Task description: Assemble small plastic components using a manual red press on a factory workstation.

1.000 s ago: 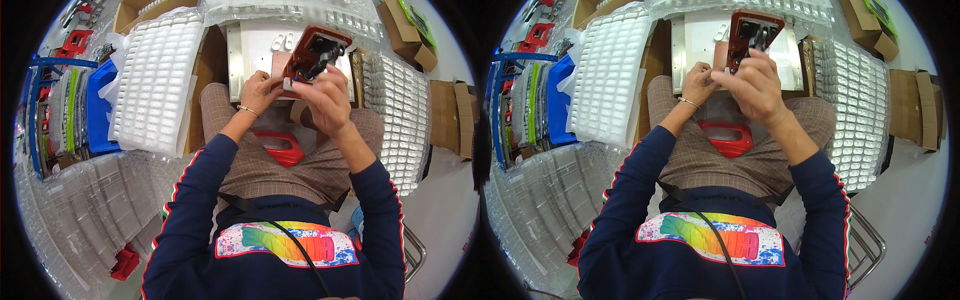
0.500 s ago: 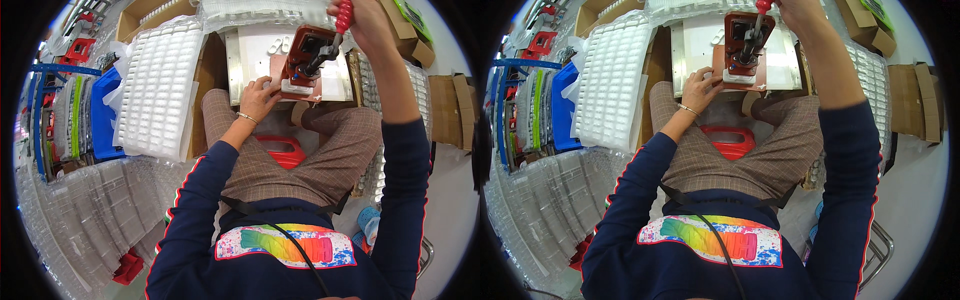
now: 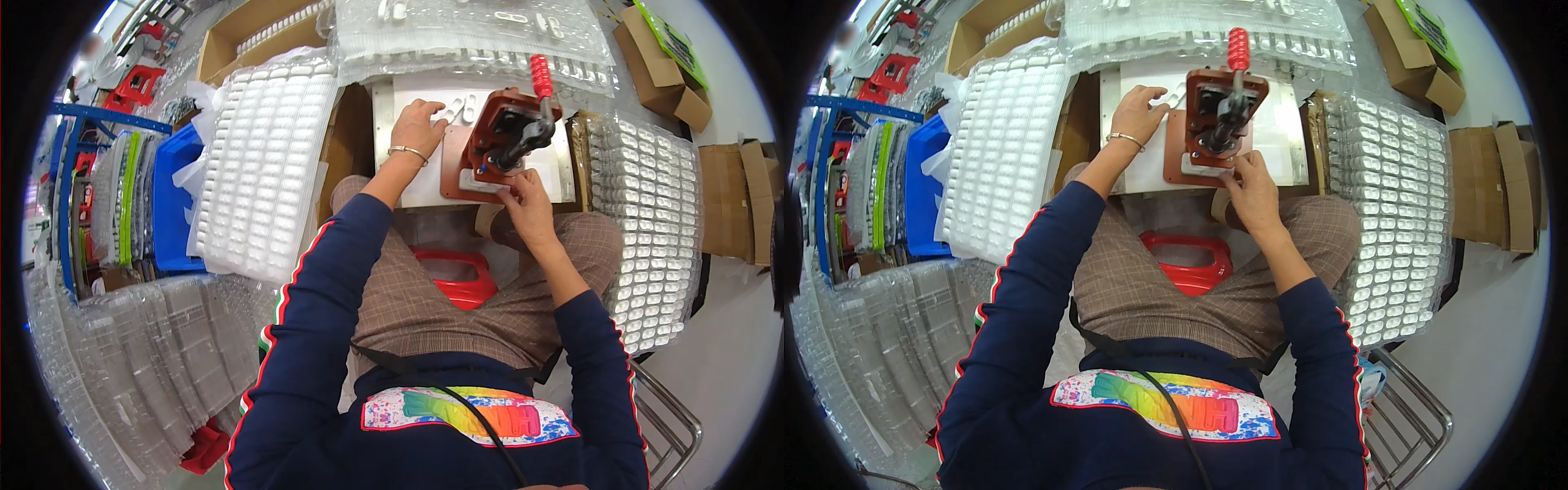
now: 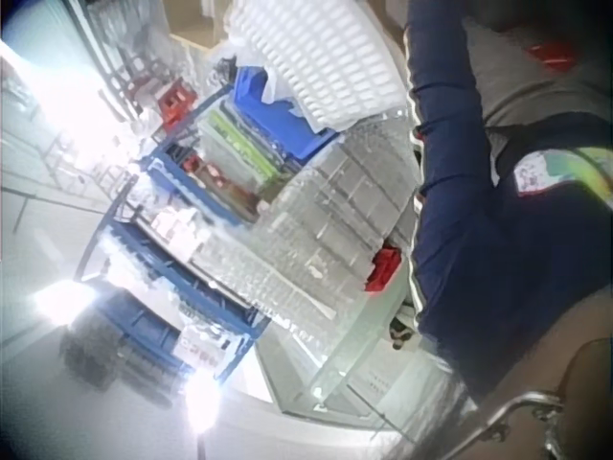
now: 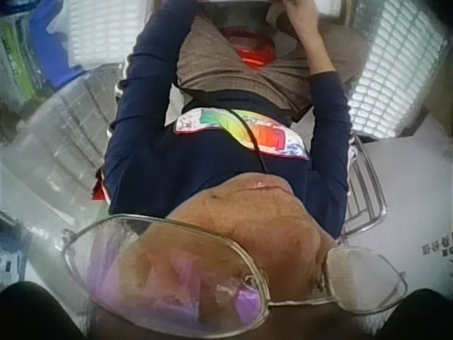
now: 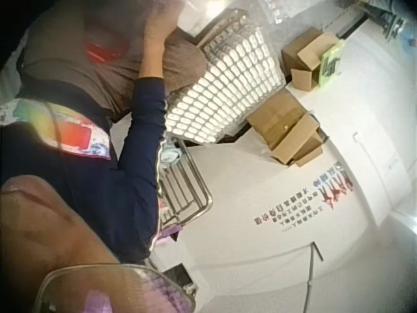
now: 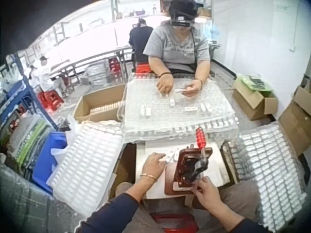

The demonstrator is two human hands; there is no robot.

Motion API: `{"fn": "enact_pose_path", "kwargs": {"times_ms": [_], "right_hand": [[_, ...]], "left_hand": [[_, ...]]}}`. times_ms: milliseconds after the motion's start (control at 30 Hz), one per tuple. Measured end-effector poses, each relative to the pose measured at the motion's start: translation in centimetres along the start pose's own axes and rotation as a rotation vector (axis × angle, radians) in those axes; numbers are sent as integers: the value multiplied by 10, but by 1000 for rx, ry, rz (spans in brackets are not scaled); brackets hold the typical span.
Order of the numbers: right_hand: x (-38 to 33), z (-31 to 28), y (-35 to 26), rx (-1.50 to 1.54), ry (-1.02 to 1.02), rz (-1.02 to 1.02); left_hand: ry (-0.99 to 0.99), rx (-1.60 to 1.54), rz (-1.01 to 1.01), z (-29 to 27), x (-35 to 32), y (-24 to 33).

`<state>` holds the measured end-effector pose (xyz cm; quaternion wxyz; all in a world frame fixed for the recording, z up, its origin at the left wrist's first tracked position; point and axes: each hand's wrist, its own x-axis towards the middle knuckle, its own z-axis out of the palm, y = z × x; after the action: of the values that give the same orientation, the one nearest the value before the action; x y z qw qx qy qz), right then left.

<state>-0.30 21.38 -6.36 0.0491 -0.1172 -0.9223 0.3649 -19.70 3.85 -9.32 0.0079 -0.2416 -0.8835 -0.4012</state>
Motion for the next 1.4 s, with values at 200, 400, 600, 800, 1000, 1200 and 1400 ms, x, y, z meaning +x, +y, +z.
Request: {"fn": "enact_pose_path", "kwargs": {"times_ms": [200,400,600,800,1000,1200,1400], "right_hand": [[2,1,1,51,43,-37],[12,-3,10,56,48,-70],[-9,-75,59,213,-115,74],[-122,-223,226,210,354,254],[-296,-326,291,-102,637,578],[-389,-360,304,-561,690,619],[-385,-390,289,-651,667,700]], "left_hand": [[-92,272,-100,38,36,-17],[-63,246,-24,12,23,-28],[-148,-111,-35,-15,-38,-24],[-266,-192,131,1,-76,27],[-244,-131,170,35,-69,47],[-363,-269,67,26,-71,26],[-294,-98,41,23,-85,20]]}}
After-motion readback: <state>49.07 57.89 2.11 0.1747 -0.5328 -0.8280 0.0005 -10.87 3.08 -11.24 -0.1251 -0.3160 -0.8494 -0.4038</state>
